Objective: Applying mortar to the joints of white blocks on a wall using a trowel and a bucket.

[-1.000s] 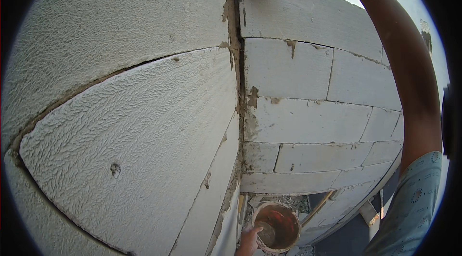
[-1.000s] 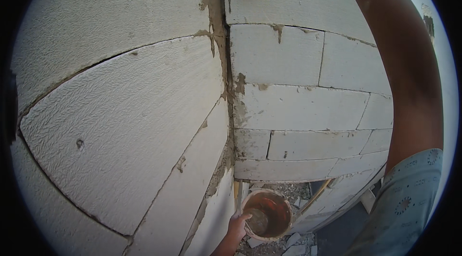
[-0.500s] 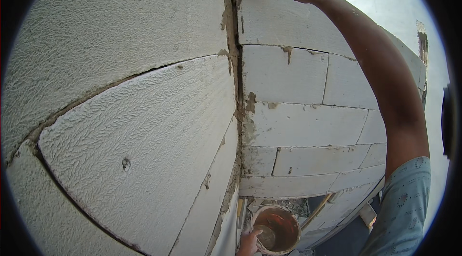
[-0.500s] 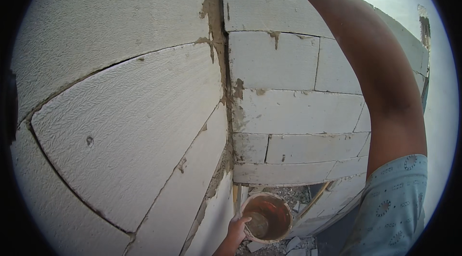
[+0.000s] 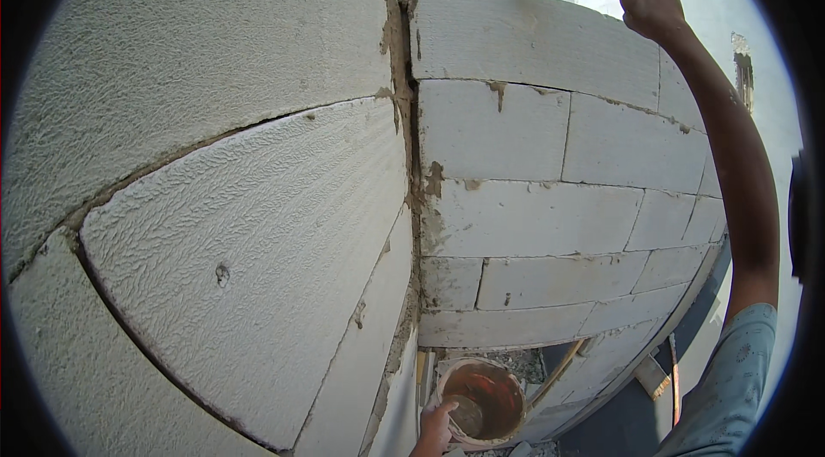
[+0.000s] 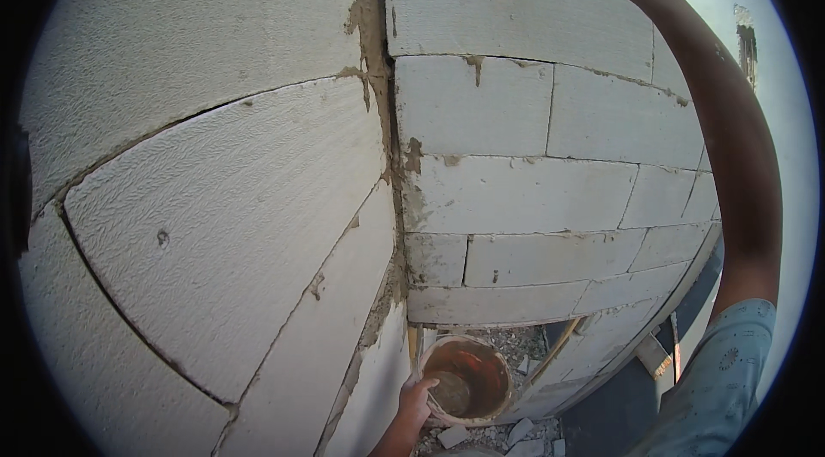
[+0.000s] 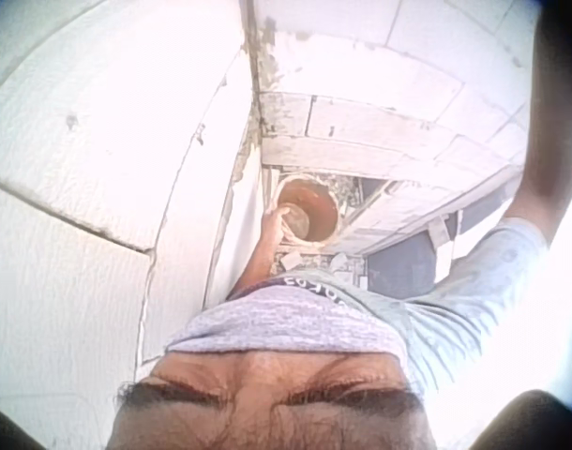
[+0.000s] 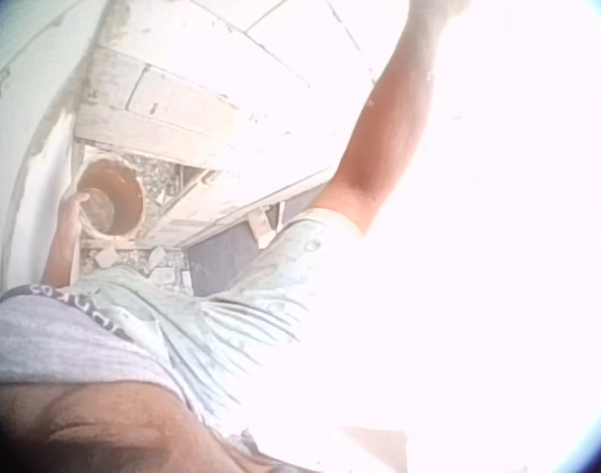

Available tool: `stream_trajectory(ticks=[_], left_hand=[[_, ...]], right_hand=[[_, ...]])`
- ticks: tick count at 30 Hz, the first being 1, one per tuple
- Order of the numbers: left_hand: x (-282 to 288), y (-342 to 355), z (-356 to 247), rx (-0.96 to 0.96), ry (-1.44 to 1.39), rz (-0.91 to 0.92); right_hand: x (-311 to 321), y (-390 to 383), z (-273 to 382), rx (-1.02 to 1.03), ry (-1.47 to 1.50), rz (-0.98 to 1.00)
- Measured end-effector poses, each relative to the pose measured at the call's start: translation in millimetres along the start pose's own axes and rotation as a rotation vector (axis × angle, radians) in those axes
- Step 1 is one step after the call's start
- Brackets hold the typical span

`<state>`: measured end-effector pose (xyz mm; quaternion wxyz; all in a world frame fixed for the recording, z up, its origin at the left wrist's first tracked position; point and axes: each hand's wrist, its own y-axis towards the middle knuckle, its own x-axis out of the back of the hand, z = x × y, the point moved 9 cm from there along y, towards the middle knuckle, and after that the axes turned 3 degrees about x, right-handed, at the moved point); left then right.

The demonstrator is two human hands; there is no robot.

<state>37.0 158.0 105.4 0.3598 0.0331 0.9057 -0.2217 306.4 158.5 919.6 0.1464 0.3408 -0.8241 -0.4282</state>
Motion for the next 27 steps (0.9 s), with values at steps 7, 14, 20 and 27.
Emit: stream_trajectory(ticks=[7, 14, 20, 27], left_hand=[[5, 1, -24, -0.061, -0.126, 0.012], [9, 9, -19, 0.106, -0.222, -0.032], [32, 21, 11, 0.198, -0.192, 0.009], [41, 23, 37, 0.251, -0.230, 0.036]], right_hand=[[47, -253, 133, -0.395, 1.625, 0.695], [117, -551, 302, -0.280, 1.429, 1.131], [150, -679, 331, -0.222, 1.170, 1.066], [148, -738, 282, -0.264, 1.139, 1.143]])
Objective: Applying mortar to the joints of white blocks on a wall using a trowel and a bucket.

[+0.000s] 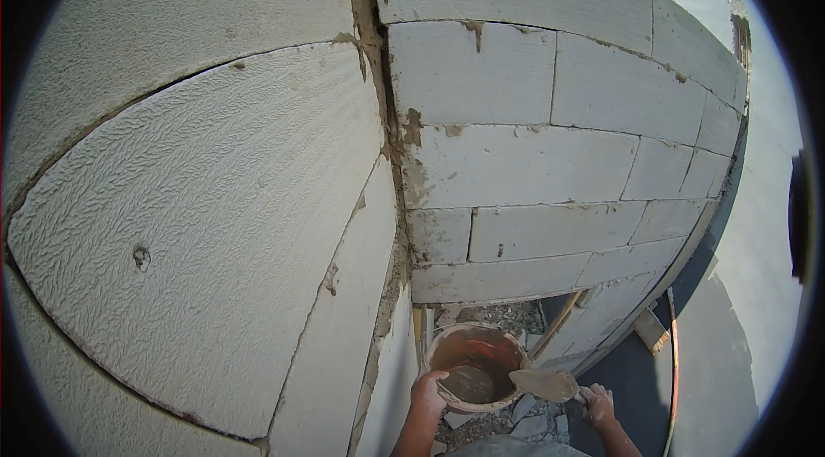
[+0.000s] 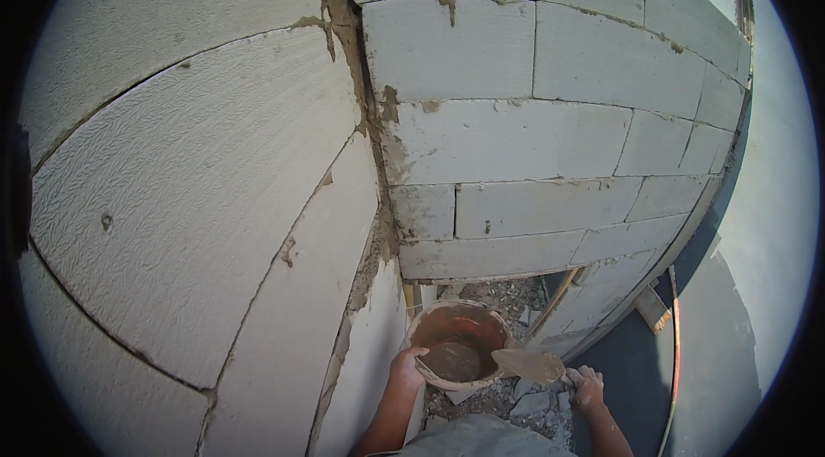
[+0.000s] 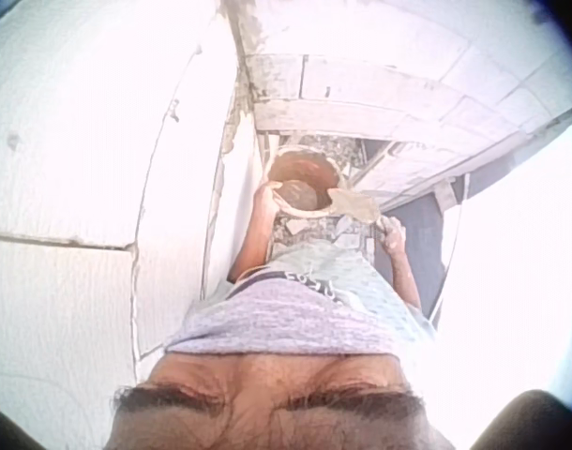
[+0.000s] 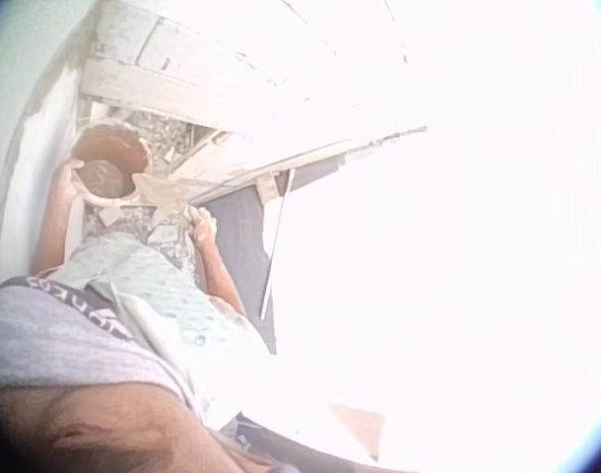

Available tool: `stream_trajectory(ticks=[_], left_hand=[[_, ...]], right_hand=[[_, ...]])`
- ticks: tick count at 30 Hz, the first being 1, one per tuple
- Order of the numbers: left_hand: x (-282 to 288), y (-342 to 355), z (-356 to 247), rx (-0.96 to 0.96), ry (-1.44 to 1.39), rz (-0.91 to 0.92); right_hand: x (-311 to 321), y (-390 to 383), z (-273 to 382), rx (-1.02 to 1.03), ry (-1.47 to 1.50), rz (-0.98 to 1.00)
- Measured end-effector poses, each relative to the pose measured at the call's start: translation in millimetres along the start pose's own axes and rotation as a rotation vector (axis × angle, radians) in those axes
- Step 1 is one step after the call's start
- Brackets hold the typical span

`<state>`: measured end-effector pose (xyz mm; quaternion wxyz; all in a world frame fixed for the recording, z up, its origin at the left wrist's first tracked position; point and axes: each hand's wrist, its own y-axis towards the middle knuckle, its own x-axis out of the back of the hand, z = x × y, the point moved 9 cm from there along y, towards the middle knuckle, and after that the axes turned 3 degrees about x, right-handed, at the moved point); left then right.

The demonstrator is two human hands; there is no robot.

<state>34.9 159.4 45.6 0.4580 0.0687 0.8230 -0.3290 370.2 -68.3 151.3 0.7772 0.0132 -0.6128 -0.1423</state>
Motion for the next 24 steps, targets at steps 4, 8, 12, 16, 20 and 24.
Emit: stream_trajectory(ticks=[4, 8, 12, 16, 20, 24], left_hand=[[16, 0, -14, -0.043, -0.020, -0.112], [-14, -16, -36, -0.123, -0.044, -0.034], [-37, -36, -41, -0.201, 0.058, -0.048], [-29, -35, -32, -0.223, 0.100, -0.059], [-3, -28, -32, -0.244, 0.091, -0.097], [-11, -24, -22, -0.252, 0.121, -0.006]], right_hand=[[26, -21, -40, -0.206, -0.098, -0.051], [30, -10, -26, -0.180, 0.267, -0.251], [67, 56, 50, -0.246, 0.550, -0.224], [112, 141, 91, -0.145, 0.725, -0.168], [229, 247, 200, 0.039, 0.828, -0.184], [356, 335, 285, 0.366, 0.463, -0.507]])
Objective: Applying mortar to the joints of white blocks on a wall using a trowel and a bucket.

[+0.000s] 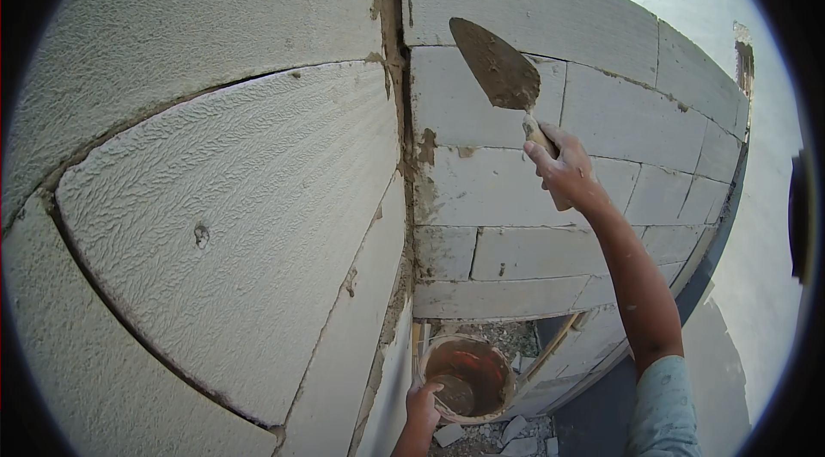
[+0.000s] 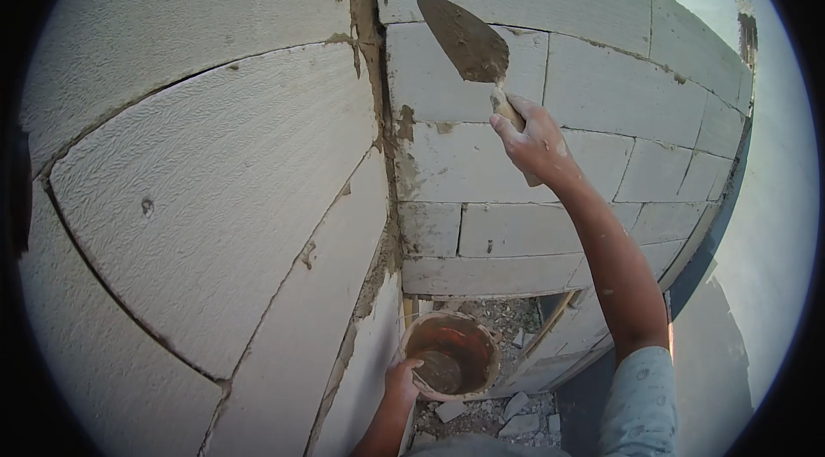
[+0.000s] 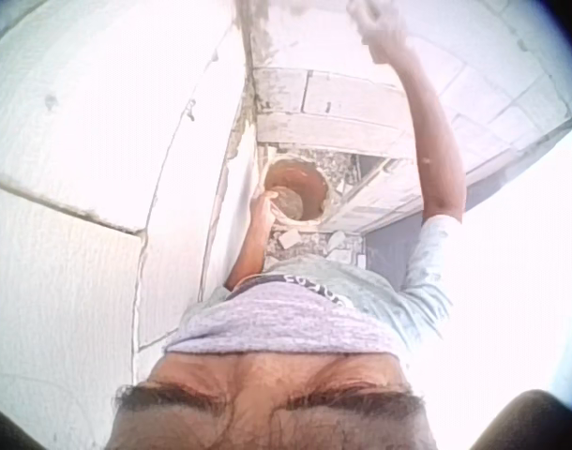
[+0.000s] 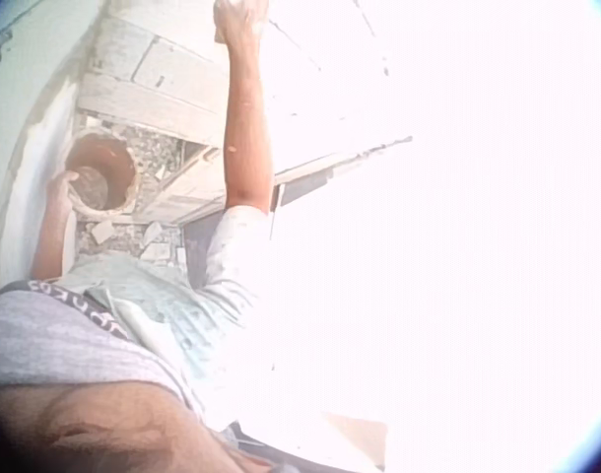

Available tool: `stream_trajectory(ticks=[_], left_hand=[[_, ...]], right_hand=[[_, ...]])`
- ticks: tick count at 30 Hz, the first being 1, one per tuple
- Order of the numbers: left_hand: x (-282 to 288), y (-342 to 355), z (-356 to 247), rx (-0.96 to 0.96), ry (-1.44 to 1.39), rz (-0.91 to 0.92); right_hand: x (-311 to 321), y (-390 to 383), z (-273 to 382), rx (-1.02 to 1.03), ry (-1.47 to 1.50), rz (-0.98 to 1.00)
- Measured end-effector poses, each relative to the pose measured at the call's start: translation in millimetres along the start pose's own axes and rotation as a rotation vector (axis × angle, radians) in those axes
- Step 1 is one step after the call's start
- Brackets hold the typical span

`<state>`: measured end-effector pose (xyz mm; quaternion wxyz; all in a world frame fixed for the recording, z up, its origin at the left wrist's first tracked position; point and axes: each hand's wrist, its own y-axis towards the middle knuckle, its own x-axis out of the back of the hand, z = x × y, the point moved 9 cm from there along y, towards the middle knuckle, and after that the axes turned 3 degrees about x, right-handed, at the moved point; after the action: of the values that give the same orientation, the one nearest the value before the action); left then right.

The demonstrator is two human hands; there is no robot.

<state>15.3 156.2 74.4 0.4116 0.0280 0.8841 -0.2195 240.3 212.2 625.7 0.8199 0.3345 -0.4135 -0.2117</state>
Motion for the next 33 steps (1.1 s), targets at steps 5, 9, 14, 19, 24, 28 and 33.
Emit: stream_trajectory(ticks=[5, 9, 14, 19, 24, 28, 33], left_hand=[[-21, -20, -15, -0.014, 0.021, -0.067], [-17, -18, -18, -0.017, -0.010, -0.097], [-4, -5, -11, -0.030, 0.005, -0.091], [-9, -9, -19, -0.049, 0.007, -0.077], [20, 6, -8, -0.001, 0.016, -0.124], [13, 8, -14, -0.096, 0.040, -0.084], [8, 5, -11, -0.040, 0.022, -0.084]], right_hand=[[-9, 118, 77, 0.044, -0.042, 0.025], [-25, 150, 109, 0.088, 0.038, 0.029], [-50, 167, 112, 0.090, 0.103, 0.004], [-33, 191, 119, 0.109, -0.191, 0.053], [-5, 181, 140, 0.285, -0.487, -0.271], [-38, 149, 123, 0.080, 0.278, -0.138], [-81, 142, 93, -0.056, 0.461, -0.078]])
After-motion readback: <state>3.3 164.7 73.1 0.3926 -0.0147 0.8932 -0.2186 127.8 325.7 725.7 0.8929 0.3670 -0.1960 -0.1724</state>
